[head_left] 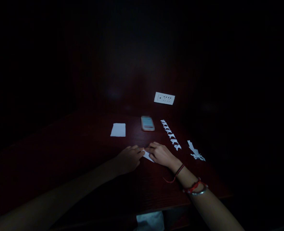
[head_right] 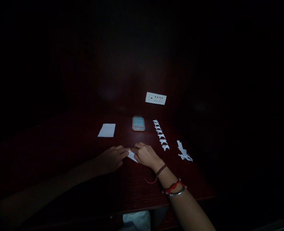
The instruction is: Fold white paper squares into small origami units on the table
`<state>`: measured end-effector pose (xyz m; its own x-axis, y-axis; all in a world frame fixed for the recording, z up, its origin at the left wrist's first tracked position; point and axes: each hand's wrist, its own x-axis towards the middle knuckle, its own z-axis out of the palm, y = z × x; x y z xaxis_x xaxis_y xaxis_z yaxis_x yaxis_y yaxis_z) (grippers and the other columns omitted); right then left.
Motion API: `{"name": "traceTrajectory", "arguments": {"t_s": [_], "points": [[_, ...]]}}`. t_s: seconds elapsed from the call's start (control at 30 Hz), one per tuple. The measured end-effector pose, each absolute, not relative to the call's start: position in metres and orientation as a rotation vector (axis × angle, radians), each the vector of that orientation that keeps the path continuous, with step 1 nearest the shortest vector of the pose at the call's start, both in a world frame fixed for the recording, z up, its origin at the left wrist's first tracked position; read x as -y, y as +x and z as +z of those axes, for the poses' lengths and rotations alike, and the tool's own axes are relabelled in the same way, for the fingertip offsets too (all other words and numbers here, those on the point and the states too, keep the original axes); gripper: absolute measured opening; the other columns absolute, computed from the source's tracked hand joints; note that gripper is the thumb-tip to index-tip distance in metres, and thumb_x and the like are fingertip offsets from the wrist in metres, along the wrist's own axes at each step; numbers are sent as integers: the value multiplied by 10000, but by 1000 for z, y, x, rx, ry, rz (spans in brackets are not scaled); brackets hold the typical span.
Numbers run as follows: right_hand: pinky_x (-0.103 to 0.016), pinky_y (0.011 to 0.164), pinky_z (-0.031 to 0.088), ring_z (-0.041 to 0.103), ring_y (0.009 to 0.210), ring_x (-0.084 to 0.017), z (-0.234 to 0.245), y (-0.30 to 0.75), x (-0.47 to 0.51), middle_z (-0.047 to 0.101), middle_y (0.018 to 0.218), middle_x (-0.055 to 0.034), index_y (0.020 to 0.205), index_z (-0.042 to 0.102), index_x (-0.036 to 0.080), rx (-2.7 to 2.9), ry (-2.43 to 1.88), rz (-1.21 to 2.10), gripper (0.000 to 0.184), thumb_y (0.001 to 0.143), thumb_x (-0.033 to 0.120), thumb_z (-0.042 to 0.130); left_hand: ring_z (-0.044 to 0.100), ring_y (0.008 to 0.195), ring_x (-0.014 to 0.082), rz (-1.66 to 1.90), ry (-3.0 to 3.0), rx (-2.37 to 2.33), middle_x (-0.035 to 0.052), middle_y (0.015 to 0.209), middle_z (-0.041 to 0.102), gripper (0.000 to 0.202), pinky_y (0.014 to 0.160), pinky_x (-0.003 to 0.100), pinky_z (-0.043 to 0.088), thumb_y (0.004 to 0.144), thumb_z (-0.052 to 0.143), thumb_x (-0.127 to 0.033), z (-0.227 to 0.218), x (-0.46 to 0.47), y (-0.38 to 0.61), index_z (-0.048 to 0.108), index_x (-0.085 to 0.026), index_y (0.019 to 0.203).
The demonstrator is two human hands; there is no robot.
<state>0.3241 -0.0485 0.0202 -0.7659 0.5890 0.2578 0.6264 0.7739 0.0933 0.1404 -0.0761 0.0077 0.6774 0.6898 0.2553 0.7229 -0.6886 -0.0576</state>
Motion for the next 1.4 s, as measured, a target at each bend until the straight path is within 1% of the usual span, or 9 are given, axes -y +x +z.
{"name": "traceTrajectory", "arguments": {"t_s": [0.23, 0.43, 0.53, 0.7, 0.9, 1.0, 1.17, 1.27, 1.4], "points": [[-255, 703, 358, 456, 790, -154, 24, 328, 52, 541, 832, -50, 950, 565, 200, 2798, -964, -379, 256, 805, 175, 356, 411, 939, 207, -315, -2690, 1181, 46, 1105, 465, 308, 757, 329, 319, 704, 414, -109, 10, 79, 140, 449, -189, 999], [-249, 700, 356, 482, 771, -148, 25, 333, 52, 555, 799, -51, 893, 592, 180, 2774, -967, -365, 242, 792, 165, 372, 404, 934, 218, -324, -2681, 1198, 53, 1107, 450, 330, 740, 333, 338, 696, 426, -113, 7, 77, 139, 438, -185, 1018], [-245, 715, 362, 493, 770, -141, 26, 335, 52, 557, 795, -44, 870, 599, 170, 2711, -1008, -262, 231, 777, 159, 388, 400, 929, 217, -317, -2677, 1203, 61, 1061, 452, 302, 734, 327, 347, 698, 428, -111, 9, 78, 139, 449, -183, 990], [-224, 749, 376, 498, 830, -120, 25, 337, 49, 539, 907, -35, 1003, 546, 180, 2545, -1033, 46, 291, 753, 130, 406, 421, 847, 193, -327, -2653, 1235, 62, 951, 448, 235, 708, 310, 361, 709, 425, -121, 9, 77, 141, 476, -181, 930], [-258, 802, 370, 471, 898, -144, 14, 339, 37, 515, 936, -56, 1031, 533, 163, 2472, -1052, 135, 302, 744, 235, 474, 418, 865, 190, -380, -2639, 1215, 62, 966, 427, 342, 723, 308, 362, 715, 419, -101, 1, 76, 140, 443, -205, 1040], [-266, 807, 371, 469, 894, -148, 8, 341, 31, 511, 935, -62, 1030, 534, 158, 2410, -1057, 173, 318, 736, 275, 496, 422, 884, 186, -395, -2635, 1201, 54, 979, 427, 353, 741, 306, 358, 727, 407, -87, -2, 78, 139, 446, -223, 1050], [-267, 771, 380, 480, 827, -138, 2, 344, 26, 503, 863, -50, 945, 563, 162, 2398, -1075, 251, 253, 722, 274, 520, 379, 1019, 193, -402, -2676, 1150, 58, 1121, 403, 374, 826, 316, 320, 756, 378, -77, -3, 80, 141, 410, -213, 1103], [-267, 756, 374, 463, 824, -135, 0, 344, 25, 468, 859, -40, 859, 557, 162, 2387, -1114, 239, 179, 718, 268, 526, 373, 1042, 189, -401, -2748, 1129, 54, 1096, 450, 376, 855, 318, 301, 749, 370, -63, 0, 80, 141, 415, -192, 1099], [-274, 748, 359, 442, 812, -132, -1, 343, 23, 447, 831, -30, 812, 516, 157, 2425, -1124, 228, 123, 728, 247, 517, 372, 1046, 181, -424, -2867, 1048, 30, 1086, 460, 387, 870, 311, 298, 718, 398, -58, 5, 80, 137, 444, -216, 1068]]}}
